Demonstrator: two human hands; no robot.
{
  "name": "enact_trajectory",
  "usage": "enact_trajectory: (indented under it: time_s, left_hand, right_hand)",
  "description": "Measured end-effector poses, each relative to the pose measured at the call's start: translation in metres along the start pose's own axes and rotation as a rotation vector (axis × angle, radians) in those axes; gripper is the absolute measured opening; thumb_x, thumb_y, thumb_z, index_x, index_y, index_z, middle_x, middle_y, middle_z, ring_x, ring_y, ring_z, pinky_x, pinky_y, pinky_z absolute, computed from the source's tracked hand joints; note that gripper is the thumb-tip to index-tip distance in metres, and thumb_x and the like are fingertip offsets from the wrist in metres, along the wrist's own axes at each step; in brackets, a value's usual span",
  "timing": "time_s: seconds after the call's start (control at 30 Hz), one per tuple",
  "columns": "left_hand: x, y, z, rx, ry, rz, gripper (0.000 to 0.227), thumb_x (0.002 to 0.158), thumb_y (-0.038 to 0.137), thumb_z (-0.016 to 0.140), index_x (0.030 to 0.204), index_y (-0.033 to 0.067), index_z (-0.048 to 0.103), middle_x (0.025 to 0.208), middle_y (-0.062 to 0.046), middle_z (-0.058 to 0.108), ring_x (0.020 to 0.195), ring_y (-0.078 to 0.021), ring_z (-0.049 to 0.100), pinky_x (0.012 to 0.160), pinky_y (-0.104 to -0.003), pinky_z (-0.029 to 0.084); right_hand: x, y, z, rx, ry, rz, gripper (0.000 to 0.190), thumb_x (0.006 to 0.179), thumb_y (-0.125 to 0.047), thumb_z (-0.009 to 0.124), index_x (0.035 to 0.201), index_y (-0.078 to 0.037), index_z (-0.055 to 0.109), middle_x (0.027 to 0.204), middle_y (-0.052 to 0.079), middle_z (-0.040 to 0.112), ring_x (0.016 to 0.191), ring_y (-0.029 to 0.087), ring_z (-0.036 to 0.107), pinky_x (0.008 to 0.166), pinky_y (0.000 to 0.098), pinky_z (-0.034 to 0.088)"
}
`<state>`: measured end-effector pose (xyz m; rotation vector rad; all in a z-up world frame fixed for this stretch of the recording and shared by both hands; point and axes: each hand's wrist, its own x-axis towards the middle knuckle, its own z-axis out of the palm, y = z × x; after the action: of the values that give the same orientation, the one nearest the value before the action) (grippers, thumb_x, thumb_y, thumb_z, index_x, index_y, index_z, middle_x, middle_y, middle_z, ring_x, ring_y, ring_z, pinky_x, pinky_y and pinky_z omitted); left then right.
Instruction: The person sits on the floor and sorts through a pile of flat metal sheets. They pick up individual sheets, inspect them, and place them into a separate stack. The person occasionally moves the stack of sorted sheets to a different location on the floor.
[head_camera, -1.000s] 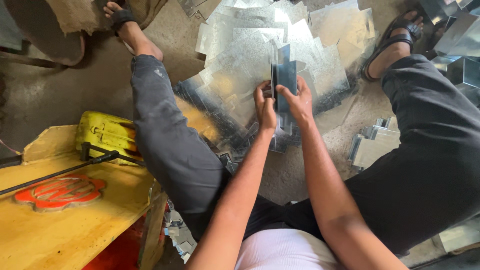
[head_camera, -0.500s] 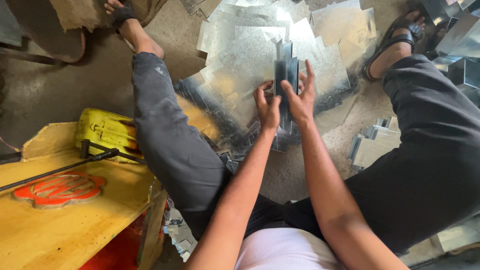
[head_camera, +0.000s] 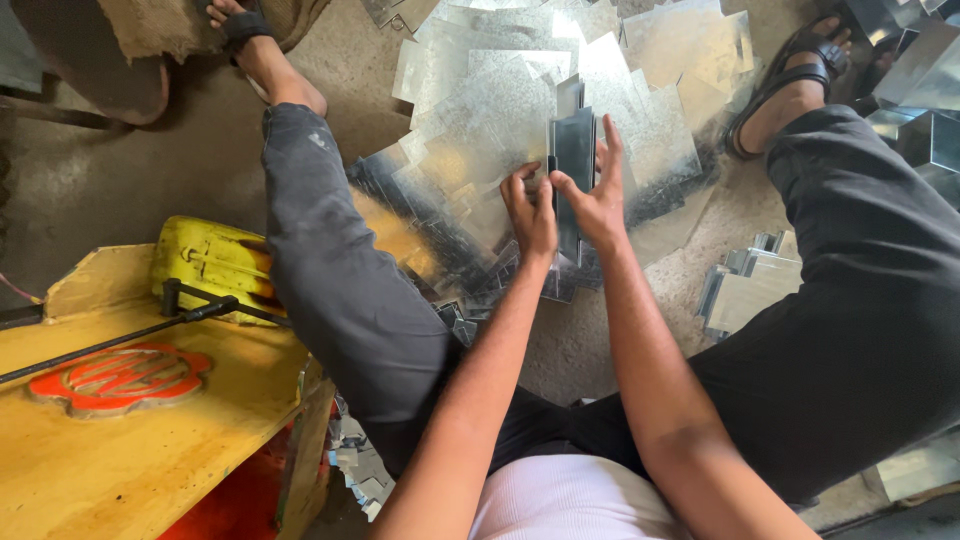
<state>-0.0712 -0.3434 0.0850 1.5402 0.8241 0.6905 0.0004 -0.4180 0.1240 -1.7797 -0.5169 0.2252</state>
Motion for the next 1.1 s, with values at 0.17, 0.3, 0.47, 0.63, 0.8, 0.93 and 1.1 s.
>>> enact_trajectory:
  time_s: [0.17,0.3,0.47,0.63,0.8,0.93,1.1]
  left_hand:
    - [0.001,0.009,-0.001,-0.029,-0.023,-0.029,0.037,0.104,0.032,0.057,0.132,0.0074,0.057,0.130,-0.012,0.047,0.097,-0.0188,0.059,0.086,-0.035,0.053]
    - [-0.002,0.002,0.000,-0.028,-0.022,0.034,0.037,0.107,0.036,0.055,0.128,0.0068,0.061,0.130,-0.013,0.047,0.106,-0.0202,0.060,0.090,-0.037,0.055]
    - [-0.005,-0.023,0.003,-0.051,-0.126,-0.091,0.044,0.110,0.044,0.046,0.126,0.0069,0.063,0.120,-0.012,0.058,0.105,-0.0192,0.062,0.091,-0.036,0.054]
    - [-0.001,-0.045,0.002,-0.347,-0.177,-0.303,0.042,0.106,0.039,0.050,0.131,0.0079,0.064,0.123,-0.015,0.068,0.094,-0.0203,0.063,0.084,-0.036,0.051]
    - [0.084,-0.071,-0.011,0.475,-0.183,-0.036,0.055,0.100,0.035,0.068,0.146,0.0104,0.049,0.141,-0.012,0.061,0.124,-0.0246,0.061,0.106,-0.037,0.048]
    - [0.167,-0.065,-0.018,0.913,-0.282,0.115,0.094,0.081,0.041,0.083,0.154,0.0109,0.033,0.153,-0.015,0.044,0.140,-0.0357,0.045,0.105,-0.057,0.040]
    - [0.209,-0.060,-0.028,1.314,-0.476,0.099,0.103,0.069,0.045,0.092,0.151,0.0138,0.037,0.152,-0.009,0.042,0.135,-0.0318,0.046,0.107,-0.064,0.039]
  right_hand:
    - [-0.001,0.031,0.000,0.226,0.050,0.229,0.085,0.096,-0.032,0.070,0.165,-0.019,0.021,0.158,0.031,0.048,0.142,0.041,0.060,0.112,0.0543,0.053]
    - [-0.003,0.031,0.001,0.029,0.069,0.168,0.092,0.096,-0.044,0.072,0.168,-0.023,0.018,0.162,0.034,0.038,0.145,0.047,0.048,0.107,0.0619,0.049]
    - [0.003,0.014,0.006,-0.115,0.014,0.135,0.111,0.085,-0.040,0.086,0.163,-0.021,0.009,0.148,0.034,0.049,0.127,0.047,0.062,0.101,0.0606,0.055]
    - [0.005,0.014,0.012,-0.011,0.077,0.214,0.073,0.090,-0.019,0.073,0.155,-0.017,0.038,0.140,0.023,0.063,0.117,0.032,0.073,0.093,0.0458,0.062]
    - [-0.003,-0.001,0.011,-0.145,0.168,0.248,0.029,0.085,-0.010,0.071,0.114,-0.006,0.069,0.098,0.015,0.079,0.089,0.020,0.076,0.080,0.0375,0.059]
    - [-0.004,-0.003,0.010,-0.500,0.169,0.369,0.015,0.093,-0.010,0.069,0.105,-0.003,0.073,0.088,0.021,0.073,0.082,0.034,0.073,0.075,0.0428,0.055]
    - [-0.010,0.010,-0.007,-0.291,0.202,0.450,0.019,0.090,-0.010,0.066,0.106,-0.003,0.071,0.083,0.018,0.075,0.074,0.025,0.073,0.072,0.0386,0.055]
